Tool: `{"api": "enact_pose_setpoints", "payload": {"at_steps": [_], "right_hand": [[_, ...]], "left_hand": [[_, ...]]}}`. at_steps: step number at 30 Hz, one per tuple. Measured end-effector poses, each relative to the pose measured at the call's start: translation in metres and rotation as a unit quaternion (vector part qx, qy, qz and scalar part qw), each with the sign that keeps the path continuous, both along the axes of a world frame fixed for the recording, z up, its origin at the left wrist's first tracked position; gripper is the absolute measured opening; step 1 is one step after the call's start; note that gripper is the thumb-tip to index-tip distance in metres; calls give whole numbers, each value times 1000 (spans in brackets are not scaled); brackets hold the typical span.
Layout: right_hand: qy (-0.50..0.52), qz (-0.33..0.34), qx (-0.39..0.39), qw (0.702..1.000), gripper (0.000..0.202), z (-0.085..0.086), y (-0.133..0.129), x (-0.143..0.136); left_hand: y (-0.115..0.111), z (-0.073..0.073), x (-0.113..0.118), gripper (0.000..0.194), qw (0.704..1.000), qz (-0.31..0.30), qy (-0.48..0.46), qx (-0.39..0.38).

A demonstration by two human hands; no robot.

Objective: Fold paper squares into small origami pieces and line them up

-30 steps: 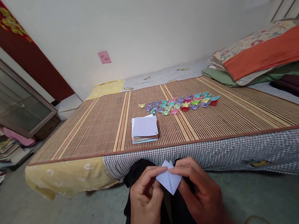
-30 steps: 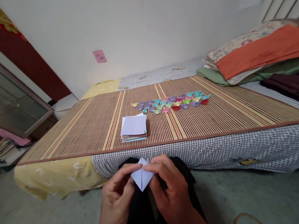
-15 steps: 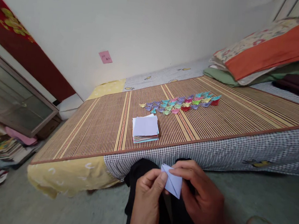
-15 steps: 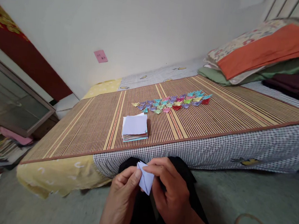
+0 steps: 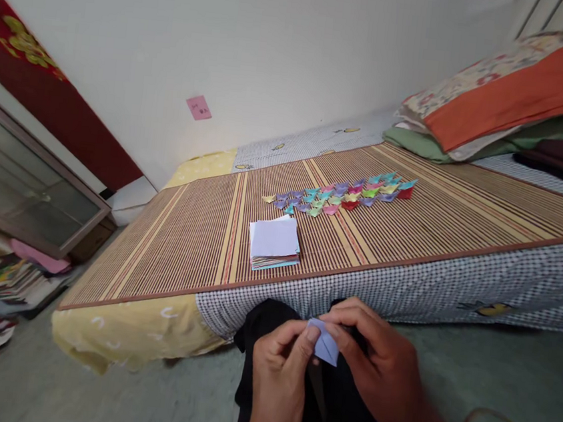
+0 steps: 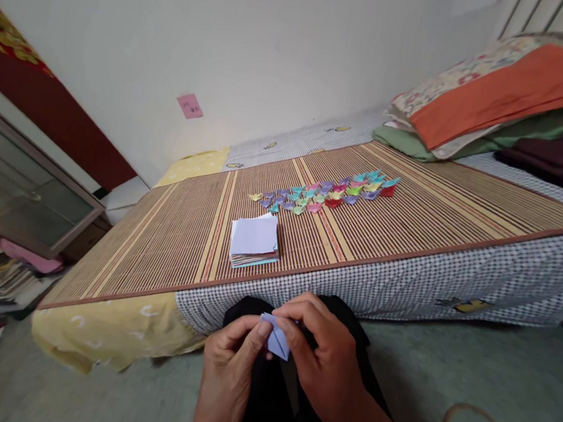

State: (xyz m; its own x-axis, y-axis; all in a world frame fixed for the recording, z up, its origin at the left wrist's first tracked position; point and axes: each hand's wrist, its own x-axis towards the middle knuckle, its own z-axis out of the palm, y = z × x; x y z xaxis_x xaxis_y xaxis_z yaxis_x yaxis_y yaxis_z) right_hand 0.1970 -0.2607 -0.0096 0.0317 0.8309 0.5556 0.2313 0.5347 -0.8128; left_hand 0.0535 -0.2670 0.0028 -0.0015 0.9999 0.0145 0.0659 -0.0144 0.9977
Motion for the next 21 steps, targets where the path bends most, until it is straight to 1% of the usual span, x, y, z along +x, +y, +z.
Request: {"api": "enact_pose_setpoints", "payload": {"at_steps": [4,7,10,13,15,18,21], "right_hand": [[15,20,-28,999,20,3,1,0],[25,54,-89,994,19,3,-1,1],[28,62,-134,989,19,1,-3,1],[9,58,-125,990,29,-1,-1,3],[3,70,-130,989,34,-2,1,5],[22,102,-157,982,37,-1,5,8],[37,120,-174,977,38,-1,6,8]], "left_hand": [[-1,-3,0,34,1000,-4,20,5],[-1,-3,-1,33,999,27,34,27],[-1,-1,-2,33,997,52,32,47],[0,1,-2,32,999,42,6,25],[0,1,-1,28,1000,26,-14,10],[2,0,-1,24,999,9,-29,20],[3,-3,-2,21,999,17,-35,33]]}}
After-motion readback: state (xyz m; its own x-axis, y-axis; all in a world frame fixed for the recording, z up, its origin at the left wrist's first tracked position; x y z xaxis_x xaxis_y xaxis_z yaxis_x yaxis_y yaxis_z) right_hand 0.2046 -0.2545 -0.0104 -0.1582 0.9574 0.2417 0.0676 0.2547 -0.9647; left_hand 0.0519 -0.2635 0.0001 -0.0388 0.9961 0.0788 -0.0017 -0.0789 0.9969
